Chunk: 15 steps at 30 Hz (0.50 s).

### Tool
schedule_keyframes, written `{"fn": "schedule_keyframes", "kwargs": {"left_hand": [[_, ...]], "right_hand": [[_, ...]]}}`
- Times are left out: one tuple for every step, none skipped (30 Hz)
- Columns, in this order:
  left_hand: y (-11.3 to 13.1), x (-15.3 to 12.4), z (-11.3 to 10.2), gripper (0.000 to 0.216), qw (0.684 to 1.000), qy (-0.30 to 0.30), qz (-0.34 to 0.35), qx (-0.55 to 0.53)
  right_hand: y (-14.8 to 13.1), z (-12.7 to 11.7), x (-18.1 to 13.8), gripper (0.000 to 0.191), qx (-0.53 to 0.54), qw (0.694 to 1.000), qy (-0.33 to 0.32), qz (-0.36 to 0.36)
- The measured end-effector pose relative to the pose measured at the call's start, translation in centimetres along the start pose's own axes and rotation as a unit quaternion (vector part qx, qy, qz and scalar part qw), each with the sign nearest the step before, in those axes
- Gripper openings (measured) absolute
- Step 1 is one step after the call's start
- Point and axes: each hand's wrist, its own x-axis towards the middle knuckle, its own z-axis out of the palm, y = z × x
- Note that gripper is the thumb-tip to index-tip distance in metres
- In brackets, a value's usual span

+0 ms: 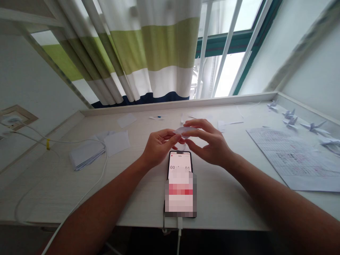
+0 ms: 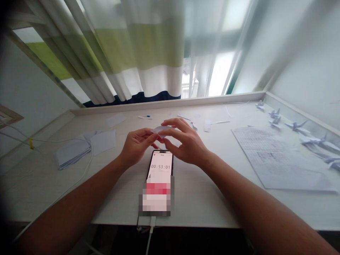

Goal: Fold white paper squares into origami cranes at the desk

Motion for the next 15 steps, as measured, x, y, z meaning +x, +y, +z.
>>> {"fn": "schedule_keyframes", "kwargs": {"left_hand": [[0.1,0.0,-0.1,0.025,1.0,-0.001,-0.003,0.011],[0.1,-0.1,-0.2,0.025,1.0,-0.003,-0.005,0.023],[0.1,-0.1,-0.2,0.025,0.999,-0.006,-0.007,0.035],[0.0,-0.2,-0.3,0.024,0.999,-0.01,-0.007,0.044],[-0.1,-0.2,-0.3,0.024,0.999,-0.015,-0.007,0.051],[-0.1,-0.3,-0.4,0.024,0.998,-0.018,-0.005,0.055],[-0.2,-0.3,-0.4,0.025,0.998,-0.019,-0.003,0.058],[-0.3,-0.3,-0.3,0.025,0.998,-0.018,-0.003,0.06],[-0.3,-0.3,-0.3,0.026,0.998,-0.014,-0.004,0.062],[-0.3,-0.2,-0.3,0.026,0.998,-0.008,-0.006,0.063],[-0.2,-0.2,-0.2,0.027,0.998,-0.001,-0.009,0.062],[-0.2,-0.1,-0.2,0.027,0.998,0.007,-0.013,0.059],[-0.2,-0.1,-0.2,0.028,0.998,0.012,-0.017,0.055],[-0.2,0.0,-0.1,0.029,0.998,0.017,-0.021,0.053],[-0.2,0.0,-0.1,0.029,0.998,0.019,-0.025,0.052]], "right_hand": [[-0.1,0.0,0.0,0.025,0.018,1.0,0.004,-0.001],[-0.2,0.1,0.0,0.026,0.036,0.999,0.009,0.006],[-0.3,0.1,0.0,0.027,0.051,0.998,0.012,0.021],[-0.3,0.2,0.0,0.026,0.064,0.997,0.01,0.043],[-0.3,0.3,0.0,0.024,0.075,0.995,0.0,0.067],[-0.3,0.4,-0.1,0.021,0.087,0.992,-0.015,0.09],[-0.3,0.5,-0.1,0.018,0.1,0.988,-0.031,0.114],[-0.4,0.6,-0.1,0.016,0.115,0.983,-0.043,0.139],[-0.5,0.8,-0.2,0.015,0.128,0.977,-0.048,0.166],[-0.6,0.9,-0.1,0.014,0.143,0.97,-0.042,0.194],[-0.7,1.1,-0.1,0.015,0.163,0.961,-0.029,0.223],[-0.9,1.2,-0.1,0.016,0.189,0.949,-0.013,0.252],[-1.0,1.3,0.0,0.018,0.224,0.935,0.001,0.277],[-1.1,1.5,0.1,0.02,0.262,0.918,0.013,0.297],[-1.2,1.6,0.1,0.021,0.299,0.901,0.022,0.313]]}}
